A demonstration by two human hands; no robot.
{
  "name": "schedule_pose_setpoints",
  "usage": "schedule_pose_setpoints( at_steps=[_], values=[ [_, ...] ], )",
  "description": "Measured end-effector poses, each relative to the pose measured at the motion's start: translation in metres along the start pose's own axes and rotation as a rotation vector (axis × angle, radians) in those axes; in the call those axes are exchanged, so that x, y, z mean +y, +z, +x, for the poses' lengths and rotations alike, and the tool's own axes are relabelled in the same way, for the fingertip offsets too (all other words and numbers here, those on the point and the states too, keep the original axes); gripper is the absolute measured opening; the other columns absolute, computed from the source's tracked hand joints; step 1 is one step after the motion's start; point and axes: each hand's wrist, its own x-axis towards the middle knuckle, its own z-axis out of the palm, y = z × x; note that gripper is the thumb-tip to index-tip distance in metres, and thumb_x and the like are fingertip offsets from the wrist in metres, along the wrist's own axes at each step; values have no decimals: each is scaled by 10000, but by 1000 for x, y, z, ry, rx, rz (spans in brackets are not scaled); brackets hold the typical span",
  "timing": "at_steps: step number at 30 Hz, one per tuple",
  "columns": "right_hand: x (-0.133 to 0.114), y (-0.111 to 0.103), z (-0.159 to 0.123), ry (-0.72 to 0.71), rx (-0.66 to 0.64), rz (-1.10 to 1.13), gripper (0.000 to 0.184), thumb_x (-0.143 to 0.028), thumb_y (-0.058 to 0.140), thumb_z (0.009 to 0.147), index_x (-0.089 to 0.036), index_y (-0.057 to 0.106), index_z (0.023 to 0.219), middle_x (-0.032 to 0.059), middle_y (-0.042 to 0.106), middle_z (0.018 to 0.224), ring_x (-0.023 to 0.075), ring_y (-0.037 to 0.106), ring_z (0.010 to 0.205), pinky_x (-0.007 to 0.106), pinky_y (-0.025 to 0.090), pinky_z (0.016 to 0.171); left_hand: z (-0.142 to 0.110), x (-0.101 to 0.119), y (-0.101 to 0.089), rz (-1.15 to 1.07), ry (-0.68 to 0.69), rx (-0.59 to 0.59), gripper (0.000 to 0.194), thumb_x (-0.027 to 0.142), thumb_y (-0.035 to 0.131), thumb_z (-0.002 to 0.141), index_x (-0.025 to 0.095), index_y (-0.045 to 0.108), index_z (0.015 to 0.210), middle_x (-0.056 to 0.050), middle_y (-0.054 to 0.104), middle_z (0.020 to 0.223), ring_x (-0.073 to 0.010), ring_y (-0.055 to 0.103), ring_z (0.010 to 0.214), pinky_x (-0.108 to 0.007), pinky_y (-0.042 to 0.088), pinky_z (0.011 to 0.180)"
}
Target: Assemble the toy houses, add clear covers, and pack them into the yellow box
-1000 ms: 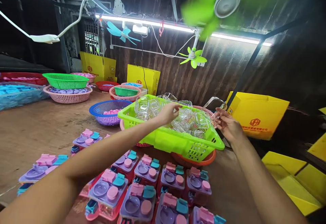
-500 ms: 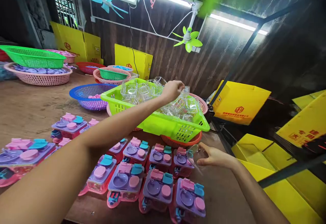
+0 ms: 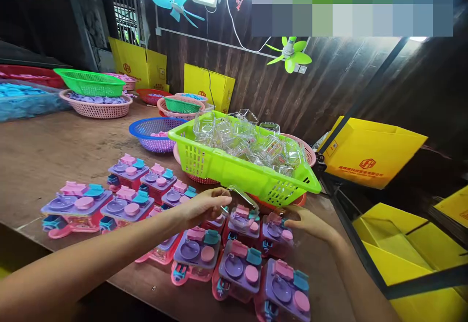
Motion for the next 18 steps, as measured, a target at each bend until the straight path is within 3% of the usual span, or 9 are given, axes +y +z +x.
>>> schedule_pose_setpoints(
  at_steps=[5, 8, 12, 15, 18],
  values=[
    [21, 21, -12, 32, 372, -297, 532, -518, 546, 797, -178, 532, 1206, 120, 577, 1204, 282, 528, 1108, 420, 420, 948, 41, -32, 5, 11, -38, 127, 410, 478, 703, 653, 201, 433, 785, 85, 381, 570, -35, 301, 413, -180, 168, 403],
    [33, 36, -18, 12, 504, -470, 441, -468, 392, 892, -217, 501, 1238, 104, 548, 1219, 270, 497, 1133, 440, 413, 952, 58, -47, 14, 239, -63, 231, 407, 551, 612, 684, 201, 414, 749, 86, 360, 536, -49, 277, 376, -206, 163, 386],
    [46, 52, -23, 11, 476, -587, 573, -496, 433, 864, -201, 379, 1353, 130, 490, 1276, 298, 429, 1197, 488, 376, 995, 68, -57, 20, 621, -80, 325, 465, 635, 488, 712, 178, 461, 631, 49, 361, 465, -107, 361, 401, -250, 220, 422],
    [51, 59, -26, 33, 429, -578, 774, -498, 548, 794, -190, 222, 1425, 145, 432, 1336, 303, 380, 1253, 489, 362, 1019, 70, -56, 23, 851, 38, 335, 485, 622, 544, 683, 160, 503, 541, 8, 423, 490, -128, 411, 486, -261, 218, 484],
    [53, 60, -29, 12, 427, -519, 771, -426, 546, 806, -213, 158, 1438, 122, 407, 1364, 262, 364, 1278, 445, 351, 1046, 70, -49, 27, 1113, 145, 299, 457, 578, 514, 732, 151, 575, 584, -29, 516, 550, -144, 468, 546, -257, 246, 522]
  ],
)
